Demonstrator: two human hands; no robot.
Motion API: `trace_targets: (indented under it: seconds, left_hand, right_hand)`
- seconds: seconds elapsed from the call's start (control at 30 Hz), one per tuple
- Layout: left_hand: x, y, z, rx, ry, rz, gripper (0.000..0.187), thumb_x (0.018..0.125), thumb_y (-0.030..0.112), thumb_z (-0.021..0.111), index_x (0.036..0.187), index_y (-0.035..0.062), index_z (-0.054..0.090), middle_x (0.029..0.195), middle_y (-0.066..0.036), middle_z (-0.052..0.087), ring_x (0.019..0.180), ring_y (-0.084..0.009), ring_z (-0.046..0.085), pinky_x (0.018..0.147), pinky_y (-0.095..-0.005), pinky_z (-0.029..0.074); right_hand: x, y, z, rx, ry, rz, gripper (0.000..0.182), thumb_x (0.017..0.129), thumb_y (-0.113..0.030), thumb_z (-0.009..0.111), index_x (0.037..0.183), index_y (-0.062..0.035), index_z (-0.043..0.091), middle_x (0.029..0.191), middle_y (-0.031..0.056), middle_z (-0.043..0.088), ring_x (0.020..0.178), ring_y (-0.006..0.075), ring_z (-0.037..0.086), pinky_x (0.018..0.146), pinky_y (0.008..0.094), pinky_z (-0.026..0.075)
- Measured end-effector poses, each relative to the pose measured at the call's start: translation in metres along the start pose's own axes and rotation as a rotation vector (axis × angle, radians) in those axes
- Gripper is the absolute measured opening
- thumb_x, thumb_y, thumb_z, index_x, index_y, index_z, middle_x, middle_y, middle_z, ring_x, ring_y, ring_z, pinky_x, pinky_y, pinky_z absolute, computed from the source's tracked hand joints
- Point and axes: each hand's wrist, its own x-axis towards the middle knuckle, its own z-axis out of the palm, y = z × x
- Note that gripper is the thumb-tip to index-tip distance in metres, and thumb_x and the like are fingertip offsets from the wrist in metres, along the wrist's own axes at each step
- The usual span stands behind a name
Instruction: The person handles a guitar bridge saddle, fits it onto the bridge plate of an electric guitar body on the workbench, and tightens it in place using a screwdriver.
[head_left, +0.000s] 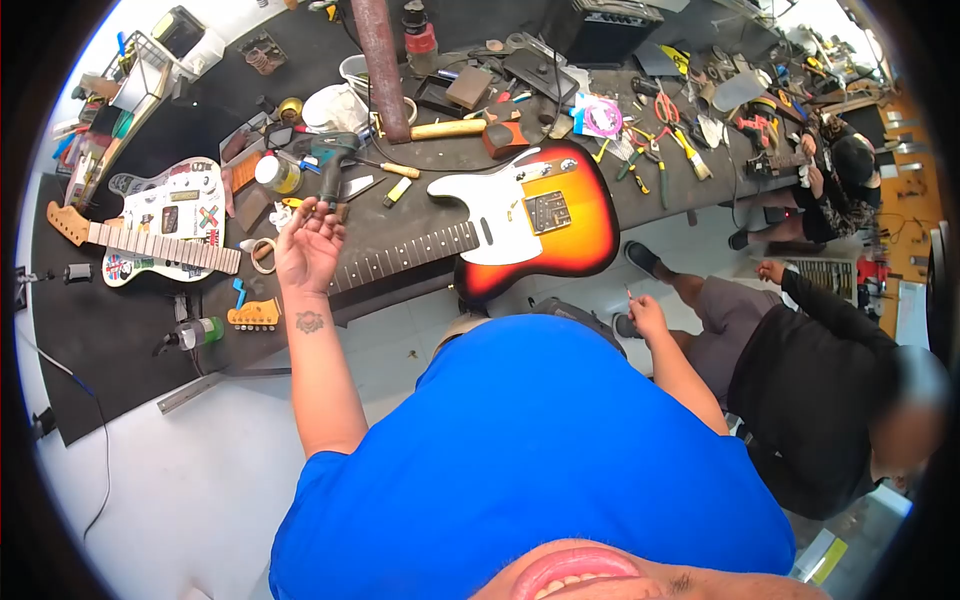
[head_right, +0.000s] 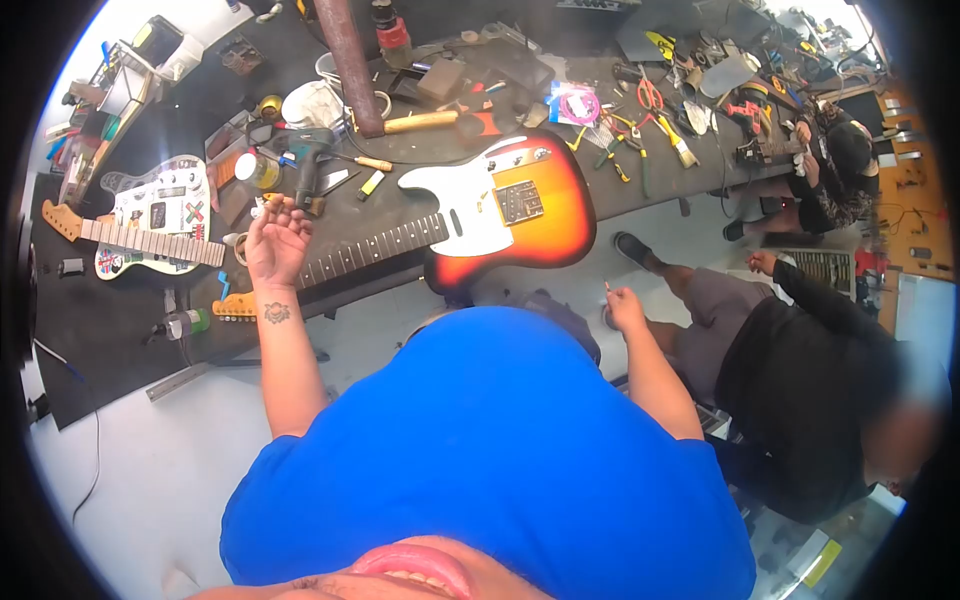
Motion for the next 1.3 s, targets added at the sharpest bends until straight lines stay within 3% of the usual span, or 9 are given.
trace_targets:
  seconds: [0.2,0.3,0.4,0.5,0.73,1.0,1.1,1.2,1.3]
  left_hand:
    - [0.037,0.002,-0.041,0.475,0.288,0.058,0.023,0.105,0.014,0.073,0.125,0.0045,0.068,0.106,-0.009,0.077,0.087,-0.0185,0.071,0.078,-0.0318,0.058]
    - [0.072,-0.032,-0.042,0.953,0.257,0.123,0.028,0.100,0.013,0.076,0.124,0.0002,0.068,0.097,-0.007,0.076,0.079,-0.0133,0.067,0.070,-0.0272,0.054]
    - [0.074,-0.107,0.007,1.548,0.024,0.304,0.018,0.094,0.012,0.077,0.109,0.0011,0.078,0.098,-0.009,0.078,0.090,-0.0184,0.073,0.085,-0.0348,0.058]
    - [0.061,-0.178,0.049,1.681,-0.491,0.408,0.013,0.092,0.007,0.074,0.103,0.0001,0.074,0.103,-0.019,0.076,0.095,-0.0382,0.075,0.089,-0.0444,0.060]
    - [0.064,-0.269,0.040,1.824,-0.646,0.497,0.016,0.085,0.004,0.074,0.101,-0.0003,0.074,0.112,-0.019,0.073,0.106,-0.0398,0.072,0.095,-0.0495,0.060]
    - [0.067,-0.294,0.037,1.934,-0.592,0.731,0.016,0.083,0.005,0.074,0.098,-0.0013,0.074,0.106,-0.019,0.074,0.096,-0.0398,0.072,0.086,-0.0505,0.060]
    - [0.063,-0.301,0.041,2.003,-0.511,0.688,0.015,0.085,0.005,0.074,0.099,-0.0004,0.074,0.106,-0.020,0.073,0.095,-0.0408,0.072,0.086,-0.0500,0.060]
    - [0.050,-0.303,0.061,1.765,-0.243,0.585,0.014,0.086,0.002,0.075,0.100,0.0004,0.076,0.104,-0.018,0.072,0.093,-0.0354,0.075,0.084,-0.0453,0.063]
    - [0.039,-0.298,0.080,1.475,-0.101,0.483,0.015,0.086,-0.001,0.076,0.101,0.0000,0.077,0.103,-0.014,0.072,0.091,-0.0273,0.077,0.081,-0.0387,0.065]
  right_hand:
    - [-0.023,0.021,0.007,-0.172,0.002,-0.039,0.022,0.103,-0.026,0.068,0.101,-0.0041,0.069,0.082,0.0058,0.072,0.069,0.0159,0.065,0.065,0.0355,0.051]
    - [-0.047,0.034,0.002,-0.181,0.004,-0.008,0.023,0.099,-0.026,0.072,0.098,-0.0032,0.070,0.083,0.0059,0.073,0.074,0.0172,0.068,0.071,0.0362,0.054]
    - [-0.060,0.054,0.001,-0.177,-0.012,0.016,0.021,0.096,-0.022,0.077,0.094,-0.0025,0.070,0.084,0.0069,0.074,0.077,0.0175,0.069,0.072,0.0361,0.054]
    - [-0.065,0.065,0.001,-0.160,0.008,0.028,0.020,0.096,-0.021,0.077,0.092,-0.0026,0.069,0.083,0.0069,0.073,0.077,0.0172,0.069,0.073,0.0361,0.054]
    - [-0.085,0.053,-0.003,-0.047,0.102,0.058,0.022,0.097,-0.023,0.078,0.099,-0.0025,0.070,0.083,0.0056,0.073,0.077,0.0151,0.067,0.073,0.0339,0.053]
    - [-0.059,0.067,-0.015,0.022,0.113,0.019,0.022,0.096,-0.022,0.079,0.102,-0.0019,0.072,0.085,0.0073,0.074,0.079,0.0173,0.069,0.075,0.0353,0.055]
    - [-0.032,0.039,-0.030,0.022,0.096,-0.068,0.022,0.097,-0.022,0.079,0.105,-0.0021,0.072,0.085,0.0059,0.073,0.079,0.0158,0.067,0.074,0.0348,0.054]
    - [-0.002,-0.001,-0.045,0.010,0.048,-0.211,0.019,0.099,-0.018,0.079,0.107,-0.0023,0.072,0.083,0.0006,0.068,0.077,0.0091,0.060,0.070,0.0297,0.049]
    - [0.026,-0.066,-0.060,0.052,-0.033,-0.294,0.020,0.098,-0.019,0.079,0.110,-0.0037,0.073,0.091,0.0067,0.074,0.085,0.0183,0.069,0.080,0.0343,0.055]
